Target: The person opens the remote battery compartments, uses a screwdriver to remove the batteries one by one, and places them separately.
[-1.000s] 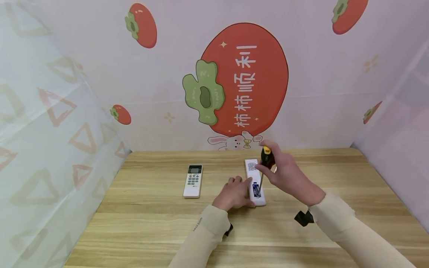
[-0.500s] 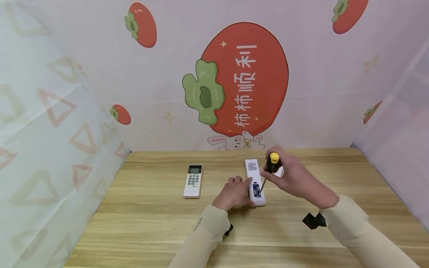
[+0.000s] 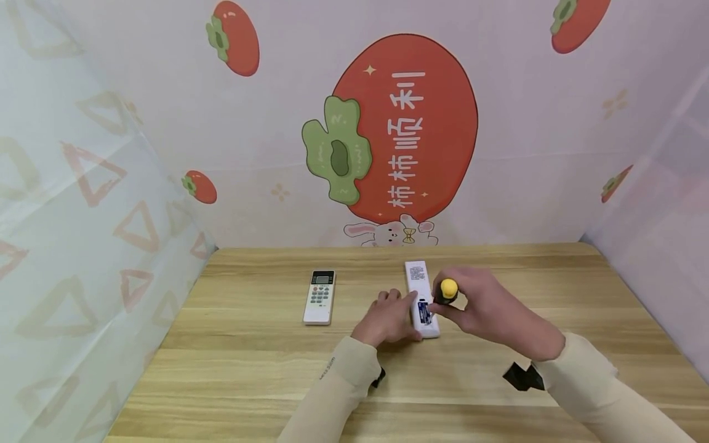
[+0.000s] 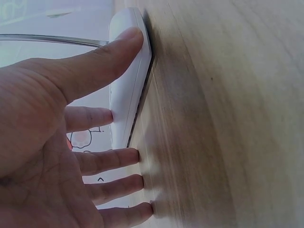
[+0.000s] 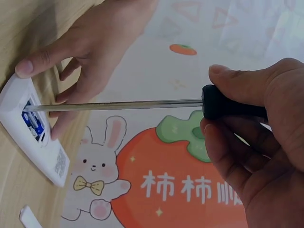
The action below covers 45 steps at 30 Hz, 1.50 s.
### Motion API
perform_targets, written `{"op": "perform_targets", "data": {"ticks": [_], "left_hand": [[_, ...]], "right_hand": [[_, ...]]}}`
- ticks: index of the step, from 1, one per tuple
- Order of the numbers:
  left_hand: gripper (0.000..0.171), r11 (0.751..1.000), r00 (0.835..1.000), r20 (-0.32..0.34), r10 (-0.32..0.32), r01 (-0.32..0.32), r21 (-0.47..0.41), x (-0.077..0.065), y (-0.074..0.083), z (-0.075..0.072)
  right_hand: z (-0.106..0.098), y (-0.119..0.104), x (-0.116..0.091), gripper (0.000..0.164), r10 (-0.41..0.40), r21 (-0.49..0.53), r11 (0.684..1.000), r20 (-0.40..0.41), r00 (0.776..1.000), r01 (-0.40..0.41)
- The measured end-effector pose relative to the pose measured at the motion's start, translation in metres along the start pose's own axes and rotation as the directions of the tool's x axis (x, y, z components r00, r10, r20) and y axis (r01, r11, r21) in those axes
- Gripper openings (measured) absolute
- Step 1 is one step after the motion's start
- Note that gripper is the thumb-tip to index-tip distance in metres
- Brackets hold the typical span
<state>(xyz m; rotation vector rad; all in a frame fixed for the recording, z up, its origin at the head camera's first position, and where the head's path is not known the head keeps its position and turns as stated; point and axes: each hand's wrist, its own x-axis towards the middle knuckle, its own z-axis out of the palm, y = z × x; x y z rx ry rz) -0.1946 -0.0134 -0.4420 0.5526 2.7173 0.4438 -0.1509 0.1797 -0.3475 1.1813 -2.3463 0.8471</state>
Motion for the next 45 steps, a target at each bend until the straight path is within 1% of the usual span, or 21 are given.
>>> {"op": "perform_targets", "data": {"ticks": [4,6,8,12,15,21,28,32,36,37,41,45], "left_hand": [[0.089,1.000,1.000,0.008,-0.006,0.007,-0.009,0.000,0.000,0.000],[0.088,1.000,1.000,0.014,-0.009,0.009,-0.014,0.000,0.001,0.001],[0.088,1.000,1.000,0.017,-0.010,0.010,-0.020,-0.001,0.001,0.001],[0.090,1.000,1.000,0.006,-0.002,0.002,-0.012,-0.001,0.001,0.000],[0.091,1.000,1.000,-0.002,0.003,-0.003,-0.005,0.000,0.001,-0.001],[0.091,1.000,1.000,-0.003,0.001,-0.001,0.005,0.001,0.001,0.000],[0.090,1.000,1.000,0.003,-0.013,0.013,-0.002,0.000,0.001,-0.001],[0.090,1.000,1.000,0.000,-0.017,0.017,-0.023,-0.001,0.001,-0.001],[0.088,0.999,1.000,-0.004,-0.015,0.014,-0.034,-0.001,0.001,-0.001],[0.088,0.999,1.000,-0.004,-0.013,0.013,-0.036,-0.001,0.001,-0.001],[0.089,0.999,1.000,-0.009,-0.010,0.010,-0.034,-0.002,0.000,-0.001],[0.089,0.999,1.000,-0.012,-0.008,0.007,-0.036,-0.002,0.001,-0.001]], "right_hand": [[0.004,0.000,-0.005,0.035,-0.058,-0.069,0.996,0.003,0.998,0.058],[0.004,0.001,-0.007,0.025,-0.067,-0.090,0.994,-0.011,0.998,0.066],[0.002,0.003,-0.008,0.022,-0.063,-0.086,0.995,-0.041,0.997,0.060],[-0.003,0.006,-0.006,0.039,-0.038,-0.063,0.997,-0.076,0.996,0.033],[-0.006,0.007,-0.004,0.044,-0.014,-0.040,0.999,-0.078,0.997,0.010],[-0.009,0.008,-0.005,0.048,0.010,-0.026,1.000,-0.090,0.996,-0.012],[-0.012,0.012,-0.006,0.045,0.031,-0.008,0.999,-0.129,0.991,-0.033],[-0.014,0.017,-0.007,0.044,0.053,0.038,0.998,-0.158,0.986,-0.047],[-0.017,0.021,-0.010,0.026,0.102,0.069,0.993,-0.172,0.980,-0.091],[-0.017,0.022,-0.011,0.025,0.117,0.073,0.992,-0.178,0.977,-0.105],[-0.017,0.025,-0.013,0.038,0.173,0.104,0.982,-0.197,0.965,-0.155],[-0.016,0.027,-0.015,0.037,0.217,0.150,0.971,-0.214,0.953,-0.187]]}}
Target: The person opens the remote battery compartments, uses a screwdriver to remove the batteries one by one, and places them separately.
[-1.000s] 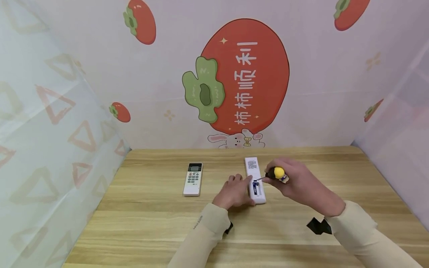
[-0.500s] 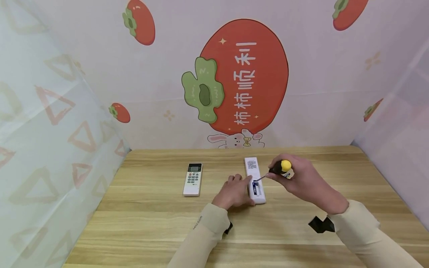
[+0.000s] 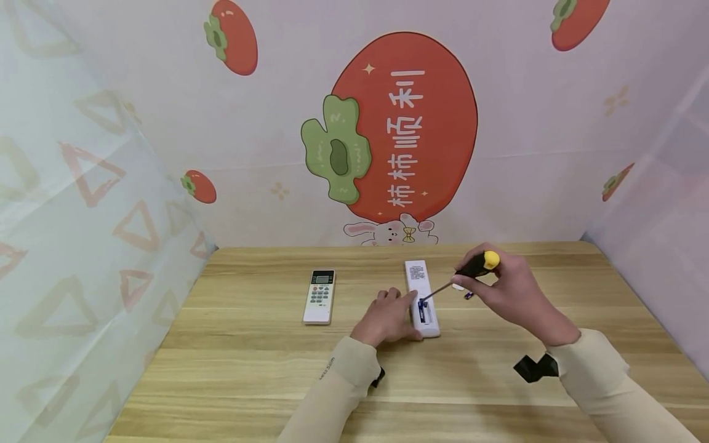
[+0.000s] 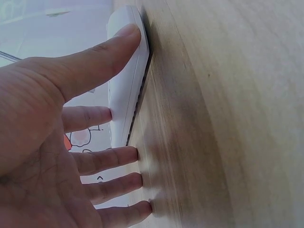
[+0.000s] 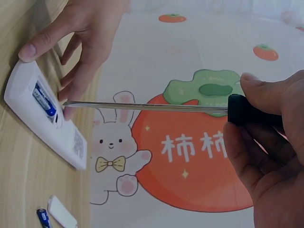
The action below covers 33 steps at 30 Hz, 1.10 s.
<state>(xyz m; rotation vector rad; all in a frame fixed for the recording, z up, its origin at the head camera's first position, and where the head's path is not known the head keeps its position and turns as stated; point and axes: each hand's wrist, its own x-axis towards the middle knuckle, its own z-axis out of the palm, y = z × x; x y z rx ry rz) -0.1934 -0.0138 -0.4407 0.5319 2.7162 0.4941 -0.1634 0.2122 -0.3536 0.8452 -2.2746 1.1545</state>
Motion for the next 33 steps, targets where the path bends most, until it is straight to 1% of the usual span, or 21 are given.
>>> {"op": "perform_targets", "data": {"ticks": [6,10,22,33], "left_hand": [[0.089,1.000,1.000,-0.002,0.002,-0.002,0.008,0.000,0.000,0.001],[0.089,1.000,1.000,-0.012,0.013,-0.013,0.021,0.000,0.000,0.000],[0.090,1.000,1.000,-0.018,0.015,-0.015,0.020,-0.001,0.001,0.000],[0.090,1.000,1.000,-0.019,0.010,-0.010,0.014,0.000,0.000,0.001]], "right_hand": [[0.000,0.004,-0.002,0.035,0.052,0.009,0.999,-0.011,0.999,-0.052],[0.000,0.005,-0.002,0.033,0.071,0.018,0.997,-0.009,0.997,-0.071],[0.004,0.011,-0.003,0.035,0.074,0.021,0.997,-0.010,0.997,-0.074],[0.005,0.012,-0.002,0.033,0.103,0.015,0.995,-0.001,0.995,-0.103]]}}
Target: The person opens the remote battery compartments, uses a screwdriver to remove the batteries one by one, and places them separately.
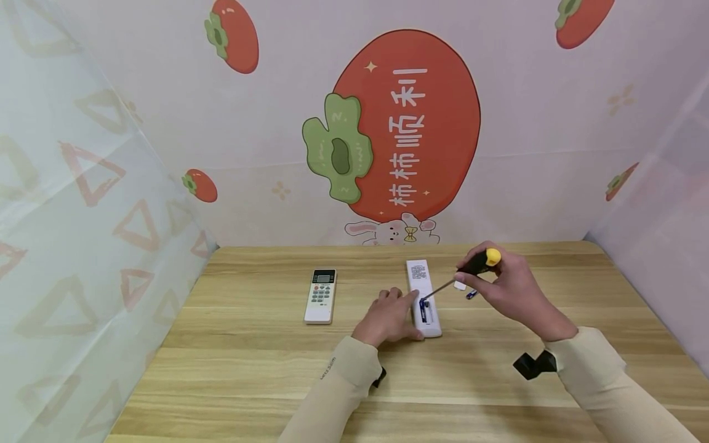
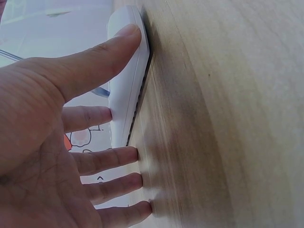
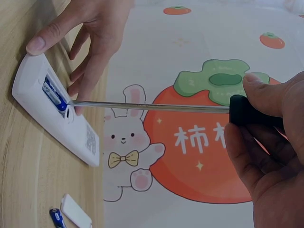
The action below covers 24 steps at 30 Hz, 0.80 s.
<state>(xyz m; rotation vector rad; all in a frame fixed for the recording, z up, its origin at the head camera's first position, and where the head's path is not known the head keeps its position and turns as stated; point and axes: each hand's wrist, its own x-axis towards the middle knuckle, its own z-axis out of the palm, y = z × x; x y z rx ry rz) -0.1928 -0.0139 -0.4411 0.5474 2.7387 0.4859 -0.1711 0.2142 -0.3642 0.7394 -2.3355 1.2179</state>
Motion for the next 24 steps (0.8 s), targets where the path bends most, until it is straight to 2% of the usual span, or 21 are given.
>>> {"op": "perform_targets", "data": {"ticks": [10,24], "left_hand": [[0.091,1.000,1.000,-0.002,0.001,-0.001,0.011,0.0014,-0.0009,0.0013],[0.092,1.000,1.000,-0.007,0.006,-0.006,0.028,0.0019,-0.0009,0.0019]], "right_hand": [[-0.0002,0.0024,0.0021,0.033,-0.020,0.006,1.000,0.003,1.000,0.020],[-0.0037,0.0012,0.0033,0.034,0.017,0.011,1.000,0.016,1.000,-0.018]]}}
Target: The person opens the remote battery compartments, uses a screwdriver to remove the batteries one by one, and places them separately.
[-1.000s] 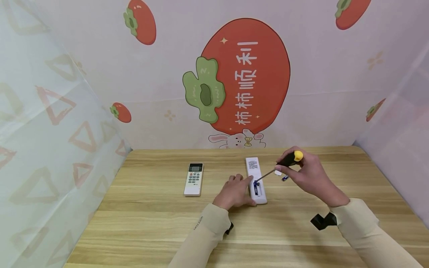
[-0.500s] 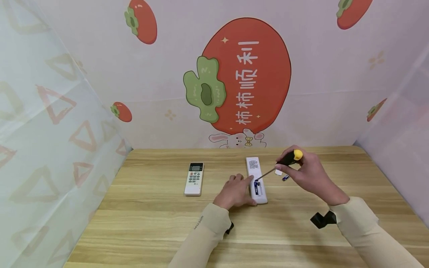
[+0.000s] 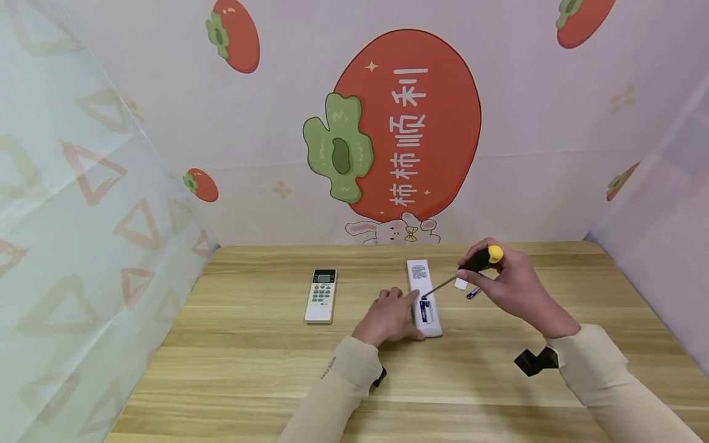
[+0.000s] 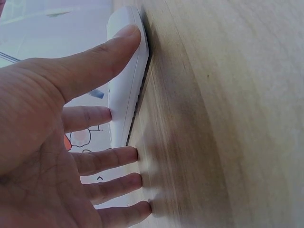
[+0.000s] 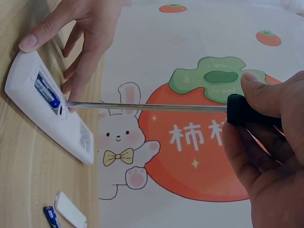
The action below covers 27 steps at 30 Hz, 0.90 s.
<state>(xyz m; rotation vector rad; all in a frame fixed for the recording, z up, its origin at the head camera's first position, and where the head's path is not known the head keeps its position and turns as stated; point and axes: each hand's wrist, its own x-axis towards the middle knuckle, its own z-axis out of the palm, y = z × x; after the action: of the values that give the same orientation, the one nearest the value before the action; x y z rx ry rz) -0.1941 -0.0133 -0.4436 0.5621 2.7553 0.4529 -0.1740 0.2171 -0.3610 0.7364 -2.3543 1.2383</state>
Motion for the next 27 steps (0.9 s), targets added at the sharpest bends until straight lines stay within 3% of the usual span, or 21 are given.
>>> {"op": "perform_targets", "data": {"ticks": [18,27], "left_hand": [[0.091,1.000,1.000,0.006,-0.012,0.012,0.002,0.000,0.001,-0.001],[0.091,1.000,1.000,0.006,-0.008,0.008,0.003,0.000,0.001,-0.001]], "right_hand": [[0.000,0.007,0.002,0.034,0.013,0.006,1.000,0.040,0.999,-0.014],[-0.006,0.012,0.017,0.033,0.105,0.022,0.994,0.068,0.992,-0.107]]}}
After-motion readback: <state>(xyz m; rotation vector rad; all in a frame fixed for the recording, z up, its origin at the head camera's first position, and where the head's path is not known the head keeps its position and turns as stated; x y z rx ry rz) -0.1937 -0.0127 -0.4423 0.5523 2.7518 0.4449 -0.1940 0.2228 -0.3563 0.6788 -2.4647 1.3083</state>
